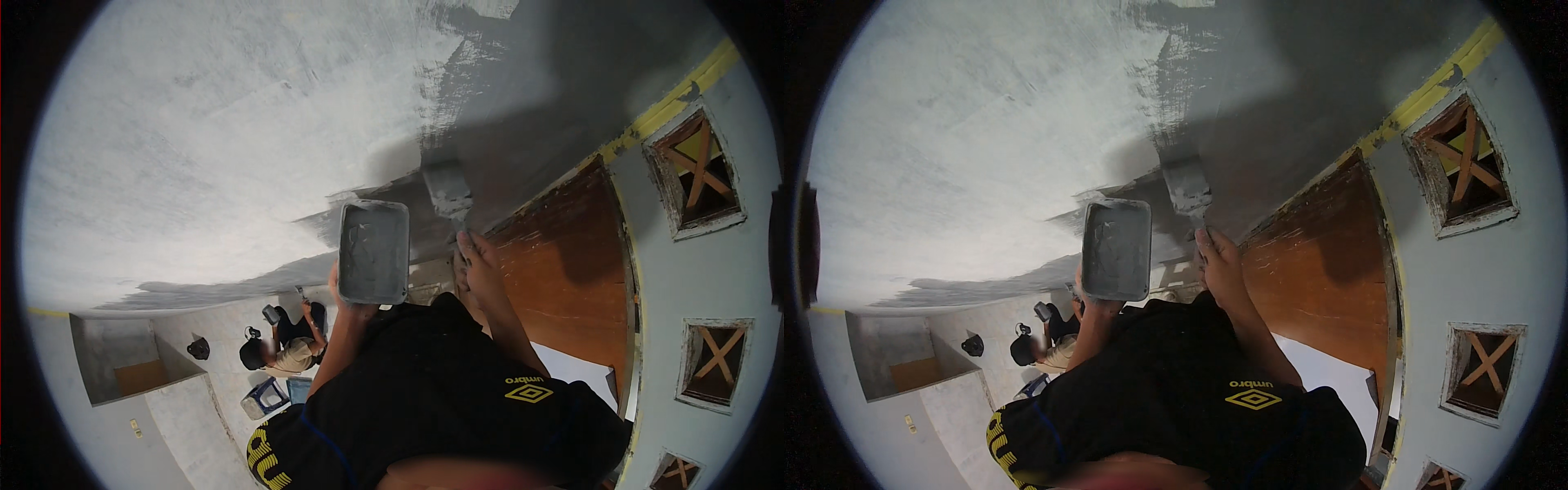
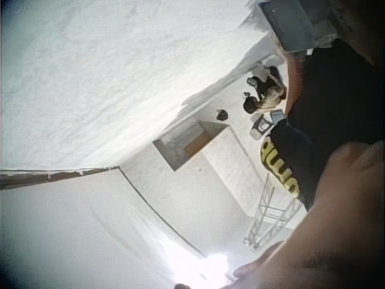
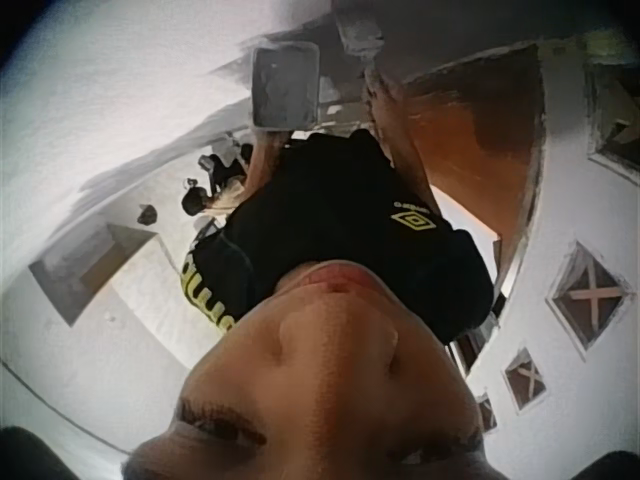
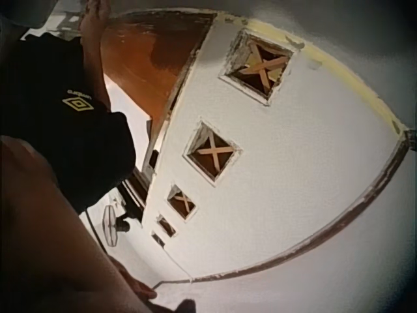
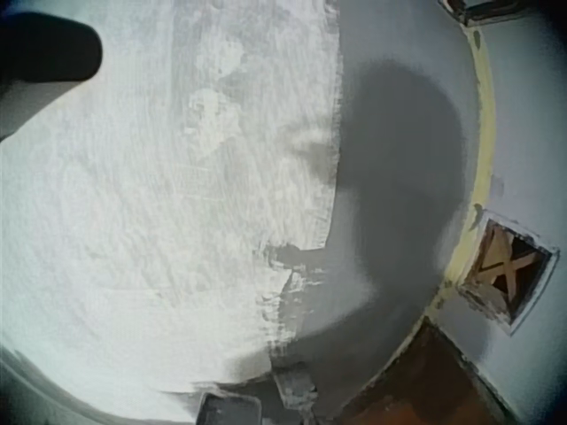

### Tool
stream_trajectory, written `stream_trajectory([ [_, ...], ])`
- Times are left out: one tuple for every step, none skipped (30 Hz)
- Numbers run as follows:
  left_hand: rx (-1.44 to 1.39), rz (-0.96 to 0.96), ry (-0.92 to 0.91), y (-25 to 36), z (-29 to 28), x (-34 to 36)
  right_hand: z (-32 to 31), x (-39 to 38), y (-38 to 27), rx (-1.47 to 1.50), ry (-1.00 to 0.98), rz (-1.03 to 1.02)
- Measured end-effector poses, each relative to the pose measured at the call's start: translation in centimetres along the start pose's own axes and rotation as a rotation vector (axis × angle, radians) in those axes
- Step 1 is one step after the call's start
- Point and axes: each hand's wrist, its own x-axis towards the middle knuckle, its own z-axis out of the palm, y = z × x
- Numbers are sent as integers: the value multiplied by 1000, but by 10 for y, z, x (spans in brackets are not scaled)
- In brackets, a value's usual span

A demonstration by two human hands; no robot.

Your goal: The person applies plaster or primer to a wall using a putty knife, scooping the material from a paint tray.

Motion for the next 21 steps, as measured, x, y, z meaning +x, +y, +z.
stream_trajectory([
  [3,-1,-6,0,4,0,4,-2,-10,2,0,-6],
  [-8,-7,-16,0,8,-1,9,-3,-24,8,23,-67],
  [-18,-14,-27,0,13,-2,14,-3,-39,15,46,-128],
  [-15,-16,-35,-1,19,-3,20,-3,-54,18,47,-137],
  [2,-28,-87,-2,24,-2,26,-2,-71,12,28,-172],
  [19,-39,-139,-3,27,-2,30,-1,-82,7,8,-206],
  [24,-41,-151,-3,25,-1,33,1,-89,11,8,-218],
  [-28,-51,-181,-3,19,0,35,3,-95,-12,-30,-291],
  [-80,-62,-211,-3,14,2,38,5,-101,-35,-66,-362],
  [-77,-70,-217,-3,10,6,39,5,-109,-32,-59,-369],
  [-64,-70,-181,-3,8,5,44,3,-120,-45,-53,-432],
  [-52,-71,-144,-2,7,4,49,2,-130,-58,-45,-494],
  [-46,-80,-147,-3,8,5,52,1,-141,-53,-36,-499],
  [-37,-77,-132,-3,9,5,57,3,-150,-55,-58,-571],
  [-27,-75,-117,-4,9,6,61,4,-160,-57,-77,-643],
  [-21,-81,-115,-3,8,6,66,8,-169,-51,-71,-642],
  [-36,-98,-130,-2,8,7,69,9,-180,-34,-92,-664],
  [-52,-116,-144,-2,9,7,71,10,-190,-18,-113,-685],
  [-46,-124,-143,-3,12,7,70,10,-198,-13,-104,-686],
  [-20,-118,-140,-4,15,7,70,10,-206,-9,-119,-705],
  [7,-112,-138,-5,17,7,68,9,-212,-6,-133,-725],
])
